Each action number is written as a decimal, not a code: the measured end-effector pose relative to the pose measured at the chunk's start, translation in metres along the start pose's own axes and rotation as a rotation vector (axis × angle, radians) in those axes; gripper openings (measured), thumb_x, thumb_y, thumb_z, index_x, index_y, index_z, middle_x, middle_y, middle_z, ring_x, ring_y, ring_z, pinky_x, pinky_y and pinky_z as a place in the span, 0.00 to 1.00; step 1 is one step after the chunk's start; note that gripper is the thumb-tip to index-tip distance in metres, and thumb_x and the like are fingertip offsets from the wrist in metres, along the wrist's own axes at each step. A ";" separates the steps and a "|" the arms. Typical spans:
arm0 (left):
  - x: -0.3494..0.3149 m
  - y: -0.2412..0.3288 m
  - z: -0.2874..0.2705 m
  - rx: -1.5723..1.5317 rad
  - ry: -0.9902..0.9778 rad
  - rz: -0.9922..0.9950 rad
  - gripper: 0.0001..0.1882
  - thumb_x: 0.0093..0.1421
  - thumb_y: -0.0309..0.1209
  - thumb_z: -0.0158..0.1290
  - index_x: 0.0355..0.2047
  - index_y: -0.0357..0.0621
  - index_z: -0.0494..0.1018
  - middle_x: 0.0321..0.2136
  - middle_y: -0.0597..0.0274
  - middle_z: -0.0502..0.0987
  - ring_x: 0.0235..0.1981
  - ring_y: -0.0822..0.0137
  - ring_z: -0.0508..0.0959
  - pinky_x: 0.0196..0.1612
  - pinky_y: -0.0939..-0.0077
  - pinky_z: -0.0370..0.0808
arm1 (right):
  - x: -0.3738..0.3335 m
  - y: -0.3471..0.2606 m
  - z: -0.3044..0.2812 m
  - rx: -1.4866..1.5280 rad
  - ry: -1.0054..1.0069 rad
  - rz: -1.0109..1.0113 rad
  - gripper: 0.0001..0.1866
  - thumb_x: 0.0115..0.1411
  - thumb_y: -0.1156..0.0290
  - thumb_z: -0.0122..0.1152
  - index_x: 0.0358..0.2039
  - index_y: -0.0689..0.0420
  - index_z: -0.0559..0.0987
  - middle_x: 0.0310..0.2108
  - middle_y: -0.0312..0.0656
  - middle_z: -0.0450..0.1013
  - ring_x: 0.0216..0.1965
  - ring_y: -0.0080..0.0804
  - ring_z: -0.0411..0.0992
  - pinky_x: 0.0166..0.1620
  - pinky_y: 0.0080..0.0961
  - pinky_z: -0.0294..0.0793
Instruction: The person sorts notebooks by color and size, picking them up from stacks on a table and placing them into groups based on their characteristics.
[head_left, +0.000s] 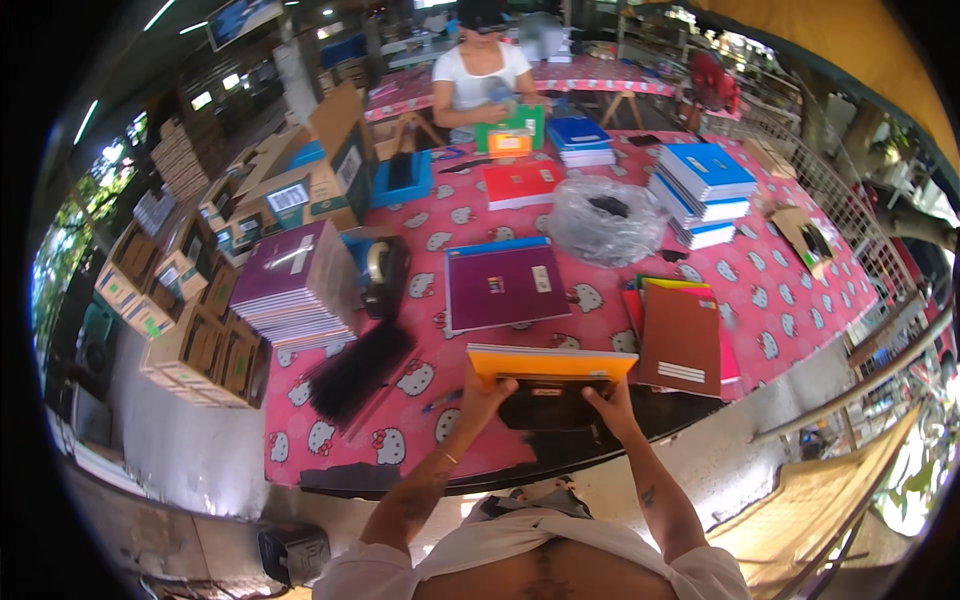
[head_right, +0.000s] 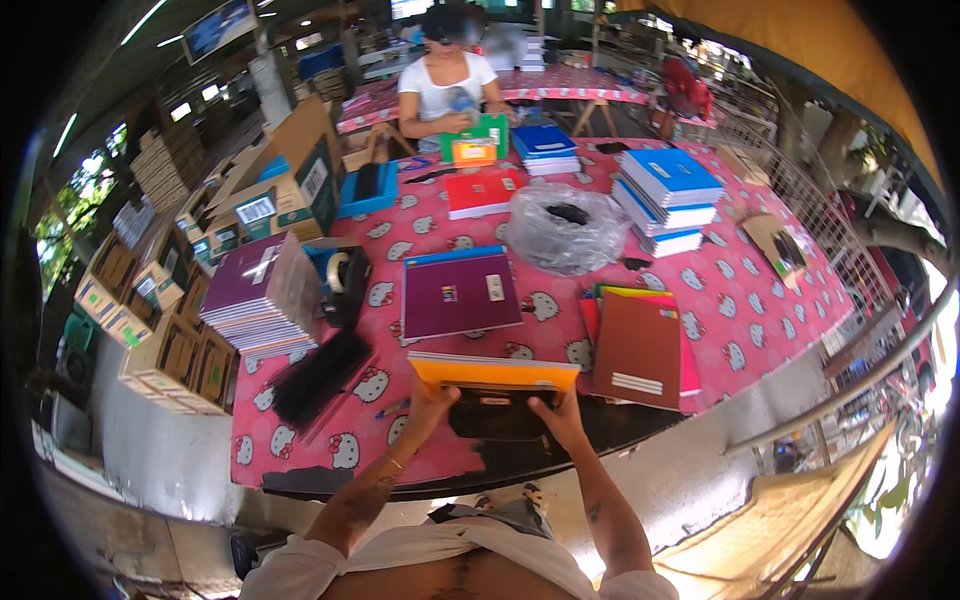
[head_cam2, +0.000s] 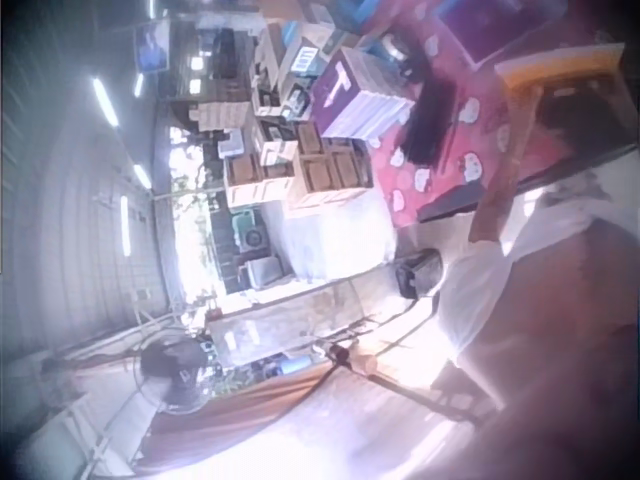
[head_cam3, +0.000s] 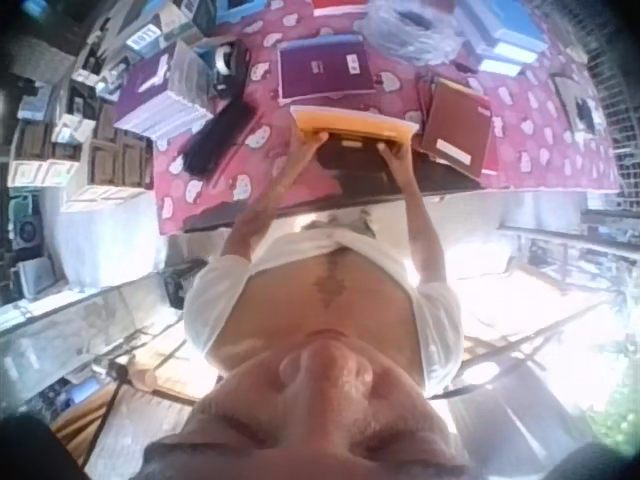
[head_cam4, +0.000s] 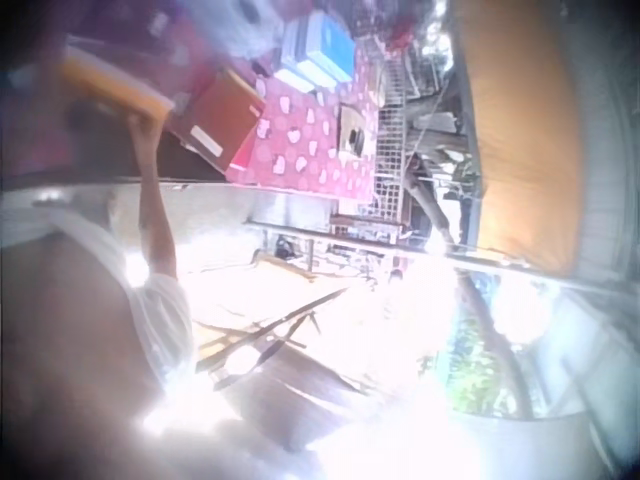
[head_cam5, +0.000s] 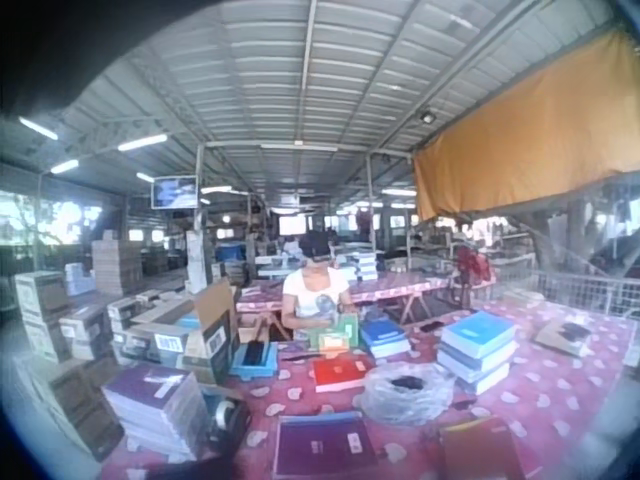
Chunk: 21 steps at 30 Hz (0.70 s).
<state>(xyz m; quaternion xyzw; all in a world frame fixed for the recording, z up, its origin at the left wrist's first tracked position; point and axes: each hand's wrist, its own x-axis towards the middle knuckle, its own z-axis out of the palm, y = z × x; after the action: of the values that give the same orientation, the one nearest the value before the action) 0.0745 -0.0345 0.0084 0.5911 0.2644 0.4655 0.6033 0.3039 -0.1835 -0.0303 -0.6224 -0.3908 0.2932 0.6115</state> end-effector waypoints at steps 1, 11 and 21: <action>0.004 -0.006 -0.015 0.002 -0.003 0.043 0.21 0.64 0.33 0.60 0.53 0.34 0.72 0.45 0.60 0.78 0.50 0.63 0.75 0.55 0.68 0.71 | 0.004 -0.001 -0.004 0.007 -0.018 -0.005 0.43 0.57 0.61 0.74 0.65 0.59 0.59 0.51 0.37 0.64 0.55 0.28 0.63 0.56 0.24 0.63; 0.035 -0.018 -0.184 1.455 0.116 0.293 0.09 0.64 0.33 0.54 0.40 0.40 0.75 0.34 0.47 0.76 0.35 0.48 0.78 0.37 0.52 0.74 | 0.005 -0.202 0.104 -0.821 -0.090 -0.889 0.30 0.57 0.63 0.69 0.59 0.58 0.72 0.63 0.51 0.63 0.62 0.50 0.64 0.61 0.43 0.64; 0.002 0.119 -0.052 0.837 0.061 0.526 0.18 0.63 0.28 0.57 0.54 0.41 0.77 0.29 0.52 0.77 0.27 0.55 0.76 0.33 0.63 0.73 | 0.062 -0.163 0.148 -0.758 -0.121 -0.835 0.09 0.58 0.72 0.63 0.40 0.50 0.82 0.26 0.39 0.77 0.27 0.42 0.78 0.34 0.38 0.77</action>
<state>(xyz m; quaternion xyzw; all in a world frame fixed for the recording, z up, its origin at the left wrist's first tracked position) 0.0008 -0.0240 0.1146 0.8155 0.2879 0.4729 0.1685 0.1908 -0.0615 0.1264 -0.5732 -0.7160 -0.0990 0.3861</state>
